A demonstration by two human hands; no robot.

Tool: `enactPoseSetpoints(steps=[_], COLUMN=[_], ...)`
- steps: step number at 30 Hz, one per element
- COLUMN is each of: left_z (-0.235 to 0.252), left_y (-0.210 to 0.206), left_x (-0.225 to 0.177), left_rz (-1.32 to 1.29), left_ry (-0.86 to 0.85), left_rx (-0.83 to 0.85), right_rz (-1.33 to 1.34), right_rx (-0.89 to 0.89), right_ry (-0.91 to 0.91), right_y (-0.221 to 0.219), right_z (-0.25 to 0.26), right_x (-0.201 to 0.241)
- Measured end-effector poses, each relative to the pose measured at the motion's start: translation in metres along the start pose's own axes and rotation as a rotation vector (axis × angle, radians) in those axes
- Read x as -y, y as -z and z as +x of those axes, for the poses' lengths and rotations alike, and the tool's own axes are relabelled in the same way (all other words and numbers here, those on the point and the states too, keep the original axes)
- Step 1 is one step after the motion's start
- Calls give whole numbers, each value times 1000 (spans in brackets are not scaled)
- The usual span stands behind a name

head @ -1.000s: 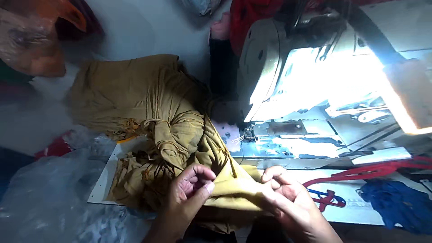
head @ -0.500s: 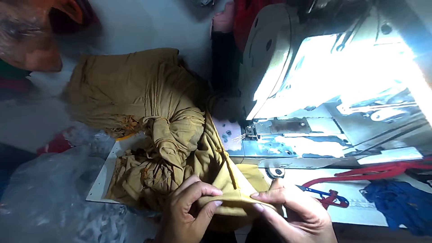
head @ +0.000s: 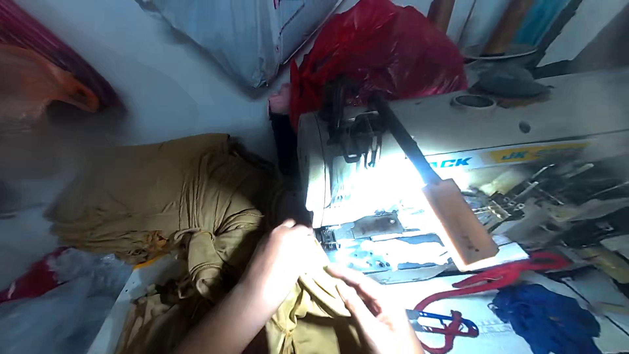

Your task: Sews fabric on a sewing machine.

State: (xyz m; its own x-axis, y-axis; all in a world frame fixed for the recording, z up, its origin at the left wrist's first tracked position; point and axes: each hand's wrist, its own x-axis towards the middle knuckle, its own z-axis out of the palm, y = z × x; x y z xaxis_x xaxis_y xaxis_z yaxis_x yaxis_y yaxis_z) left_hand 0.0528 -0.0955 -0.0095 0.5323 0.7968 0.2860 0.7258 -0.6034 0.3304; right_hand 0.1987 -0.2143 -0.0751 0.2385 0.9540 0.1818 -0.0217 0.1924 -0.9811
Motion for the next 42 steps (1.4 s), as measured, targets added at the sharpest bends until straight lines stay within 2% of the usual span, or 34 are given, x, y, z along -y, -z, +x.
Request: enactPoseSetpoints(steps=[2, 7, 12, 20, 24, 28, 32, 36, 42], left_z=[11, 28, 39, 41, 41, 45, 44, 45, 44], left_y=[-8, -24, -14, -12, -18, -13, -27, -14, -15], left_x=[2, 8, 5, -1, 0, -1, 10, 5, 2], left_rz=[24, 78, 37, 43, 47, 9, 45, -34, -33], left_ry=[31, -44, 69, 174, 143, 192, 36, 100, 116], left_rx=[67, -67, 39, 100, 36, 81, -67, 67, 16], right_rz=[6, -56, -77, -55, -65, -85, -125, -124, -133], right_rx=[-16, -79, -82, -87, -110, -115, -104, -90, -102], right_ry=[-58, -90, -75, -65, -62, -32, -18, -16, -15], right_y=[-1, -5, -11, -9, -11, -13, -10, -6, -7], right_z=[-1, 4, 7, 7, 8, 10, 11, 7, 9], right_x=[-5, -9, -10, -10, -12, -16, -14, -11, -15])
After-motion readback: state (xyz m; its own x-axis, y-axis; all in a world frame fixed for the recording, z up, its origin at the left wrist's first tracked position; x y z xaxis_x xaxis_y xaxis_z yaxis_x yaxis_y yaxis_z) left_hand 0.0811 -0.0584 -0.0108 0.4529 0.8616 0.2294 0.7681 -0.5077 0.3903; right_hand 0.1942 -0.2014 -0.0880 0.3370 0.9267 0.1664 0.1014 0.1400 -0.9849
